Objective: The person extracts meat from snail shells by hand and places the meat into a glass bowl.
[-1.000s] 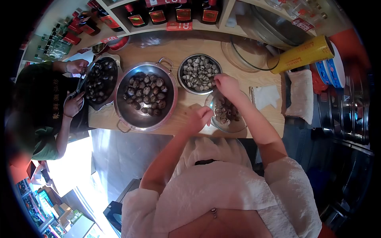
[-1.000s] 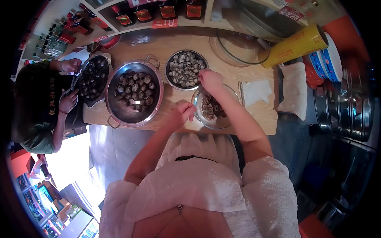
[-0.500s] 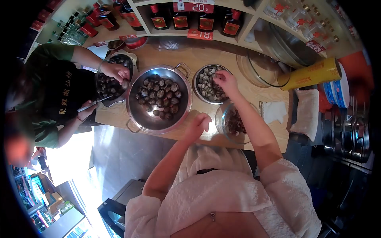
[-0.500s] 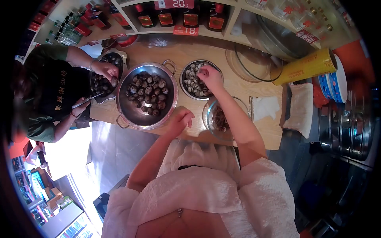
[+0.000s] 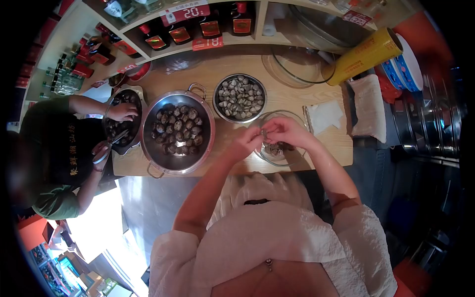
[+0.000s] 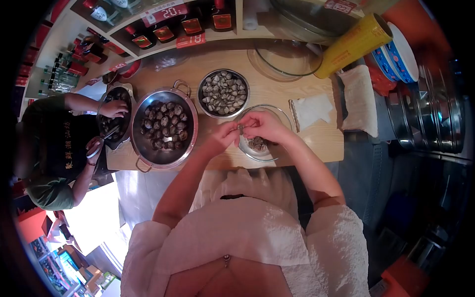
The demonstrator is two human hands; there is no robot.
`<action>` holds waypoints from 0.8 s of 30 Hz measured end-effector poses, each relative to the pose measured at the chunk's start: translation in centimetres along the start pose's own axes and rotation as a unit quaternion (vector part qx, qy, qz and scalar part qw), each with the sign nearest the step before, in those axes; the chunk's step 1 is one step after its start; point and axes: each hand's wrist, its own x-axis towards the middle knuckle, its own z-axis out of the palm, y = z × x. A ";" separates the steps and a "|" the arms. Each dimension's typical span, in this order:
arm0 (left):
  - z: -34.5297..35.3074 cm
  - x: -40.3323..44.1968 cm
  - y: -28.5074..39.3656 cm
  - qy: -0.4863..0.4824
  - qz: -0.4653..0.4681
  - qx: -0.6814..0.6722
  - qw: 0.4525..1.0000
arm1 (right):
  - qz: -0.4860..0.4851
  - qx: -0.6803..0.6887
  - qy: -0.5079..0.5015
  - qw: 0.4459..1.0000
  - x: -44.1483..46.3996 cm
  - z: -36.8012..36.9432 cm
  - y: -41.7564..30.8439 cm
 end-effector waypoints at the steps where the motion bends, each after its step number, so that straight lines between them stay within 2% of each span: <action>1: 0.0 0.2 0.3 -0.007 -0.001 0.002 1.000 | 0.009 -0.009 -0.005 1.000 -0.4 -0.2 -0.3; 3: 0.1 0.5 1.2 -0.072 -0.024 0.076 0.994 | 0.016 -0.016 -0.013 1.000 -1.1 -0.6 -0.4; 7: 1.2 0.6 2.0 -0.073 -0.019 0.050 0.996 | 0.030 -0.007 -0.032 0.999 -2.0 -0.9 -0.5; 18: 1.3 0.3 2.3 -0.117 -0.034 0.182 0.976 | 0.047 -0.015 -0.044 0.998 -2.4 -0.9 0.1; 24: 1.9 -0.5 4.1 -0.128 -0.074 0.165 0.975 | 0.058 -0.041 -0.047 0.996 -2.6 -0.4 0.1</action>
